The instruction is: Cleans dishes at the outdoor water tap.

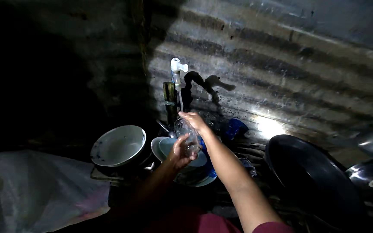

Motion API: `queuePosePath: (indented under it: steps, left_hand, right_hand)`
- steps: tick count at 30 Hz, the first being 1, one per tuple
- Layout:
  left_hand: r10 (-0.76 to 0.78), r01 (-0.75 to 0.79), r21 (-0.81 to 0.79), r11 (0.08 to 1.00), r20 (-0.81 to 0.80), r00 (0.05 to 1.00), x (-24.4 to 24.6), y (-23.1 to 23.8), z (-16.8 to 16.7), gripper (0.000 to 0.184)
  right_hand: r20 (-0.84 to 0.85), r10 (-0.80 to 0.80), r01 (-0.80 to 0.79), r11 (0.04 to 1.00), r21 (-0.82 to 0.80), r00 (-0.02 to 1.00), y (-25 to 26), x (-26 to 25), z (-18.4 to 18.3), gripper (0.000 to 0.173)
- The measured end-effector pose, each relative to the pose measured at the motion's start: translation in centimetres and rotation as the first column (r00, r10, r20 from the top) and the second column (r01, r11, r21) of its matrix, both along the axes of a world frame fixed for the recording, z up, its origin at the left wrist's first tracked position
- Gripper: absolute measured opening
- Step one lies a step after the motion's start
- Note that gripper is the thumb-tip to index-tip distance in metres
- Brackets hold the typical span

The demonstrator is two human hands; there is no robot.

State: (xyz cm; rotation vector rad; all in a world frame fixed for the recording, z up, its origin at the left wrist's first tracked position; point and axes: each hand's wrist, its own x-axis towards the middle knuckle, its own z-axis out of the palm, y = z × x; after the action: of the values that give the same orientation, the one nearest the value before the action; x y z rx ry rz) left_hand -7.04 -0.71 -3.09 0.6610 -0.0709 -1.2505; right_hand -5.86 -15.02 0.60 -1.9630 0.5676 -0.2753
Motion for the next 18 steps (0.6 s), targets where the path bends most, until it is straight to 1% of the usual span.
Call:
queuePosePath:
  steps: [1, 2, 3, 4, 5, 6, 7, 8, 9, 10, 11, 12, 13, 14, 15, 16, 17, 18]
  left_hand:
    - [-0.002, -0.003, -0.041, 0.999, -0.108, 0.994, 0.1, 0.0, 0.1, 0.048]
    - [-0.012, 0.012, -0.004, 1.0, -0.127, 0.992, 0.3, -0.1, 0.3, 0.048]
    - [-0.033, 0.037, 0.104, 0.994, -0.039, 0.999, 0.5, -0.3, 0.4, 0.043]
    - [-0.087, 0.059, 0.236, 0.97, 0.111, 0.99, 0.6, -0.5, 0.4, 0.033]
    - [-0.15, 0.067, 0.33, 0.942, 0.234, 0.961, 0.7, -0.8, 0.3, 0.027]
    - [-0.154, 0.038, 0.354, 0.935, 0.307, 0.939, 0.6, -1.0, 0.1, 0.024]
    - [-0.113, 0.01, 0.309, 0.951, 0.318, 0.941, 0.6, -0.9, 0.0, 0.022]
    - [-0.061, -0.001, 0.219, 0.976, 0.274, 0.96, 0.7, -0.6, 0.0, 0.023]
    - [-0.026, 0.005, 0.11, 0.994, 0.189, 0.982, 0.9, -0.2, 0.0, 0.03]
    - [-0.024, 0.021, 0.034, 0.999, 0.091, 0.996, 1.2, 0.0, 0.2, 0.037]
    - [-0.043, 0.042, 0.026, 0.999, 0.048, 0.998, 1.3, 0.1, 0.4, 0.041]
    - [-0.053, 0.043, 0.106, 0.993, 0.097, 0.994, 1.2, -0.1, 0.7, 0.038]
    - [-0.075, 0.017, 0.247, 0.969, 0.23, 0.97, 0.9, -0.2, 0.9, 0.029]
    - [-0.122, -0.022, 0.364, 0.931, 0.369, 0.921, 0.5, -0.4, 0.8, 0.026]
    - [-0.144, -0.063, 0.418, 0.906, 0.446, 0.883, 0.2, -0.5, 0.7, 0.043]
    - [-0.128, -0.102, 0.423, 0.9, 0.48, 0.868, 0.0, -0.7, 0.6, 0.057]
    - [-0.088, -0.132, 0.396, 0.909, 0.49, 0.867, 0.0, -0.7, 0.6, 0.062]
    - [-0.05, -0.143, 0.349, 0.926, 0.491, 0.87, 0.2, -0.5, 0.6, 0.063]
  right_hand:
    - [-0.017, -0.051, 0.052, 0.995, 0.086, 0.999, -0.5, -0.2, -0.4, 0.044]
    - [-0.088, -0.076, 0.082, 0.994, 0.074, 0.993, -0.7, -0.1, -0.6, 0.047]
    - [-0.189, -0.086, 0.086, 0.996, -0.007, 0.978, -0.5, 0.1, -0.4, 0.049]
    - [-0.285, -0.079, 0.048, 0.992, -0.117, 0.955, 0.1, 0.4, 0.1, 0.048]
    - [-0.363, -0.075, -0.011, 0.973, -0.23, 0.929, 1.2, 0.5, 1.2, 0.047]
    - [-0.362, -0.063, -0.044, 0.959, -0.28, 0.93, 2.1, 0.4, 2.2, 0.044]
    - [-0.286, -0.042, -0.04, 0.962, -0.272, 0.957, 2.3, 0.1, 2.6, 0.042]
    - [-0.138, -0.036, 0.009, 0.981, -0.195, 0.99, 1.8, 0.0, 2.2, 0.04]
    - [0.023, -0.077, 0.078, 0.996, -0.05, 0.997, 1.1, -0.1, 1.3, 0.039]
    - [0.092, -0.147, 0.138, 0.986, 0.098, 0.985, 0.5, -0.3, 0.6, 0.042]
    - [0.076, -0.206, 0.192, 0.969, 0.156, 0.976, 0.1, -0.5, 0.2, 0.044]
    - [0.009, -0.228, 0.225, 0.966, 0.125, 0.974, -0.1, -0.5, -0.1, 0.048]
    - [-0.081, -0.209, 0.211, 0.977, 0.013, 0.975, 0.0, -0.4, -0.3, 0.049]
    - [-0.184, -0.166, 0.145, 0.982, -0.125, 0.969, 0.4, -0.3, 0.1, 0.05]
    - [-0.244, -0.11, 0.053, 0.972, -0.229, 0.963, 1.1, -0.3, 1.0, 0.049]
    - [-0.223, -0.068, -0.001, 0.956, -0.294, 0.972, 1.7, -0.4, 1.5, 0.048]
    - [-0.118, -0.045, 0.007, 0.953, -0.303, 0.992, 1.9, -0.6, 1.5, 0.046]
    - [0.049, -0.049, 0.059, 0.975, -0.215, 0.998, 1.7, -1.0, 1.2, 0.042]
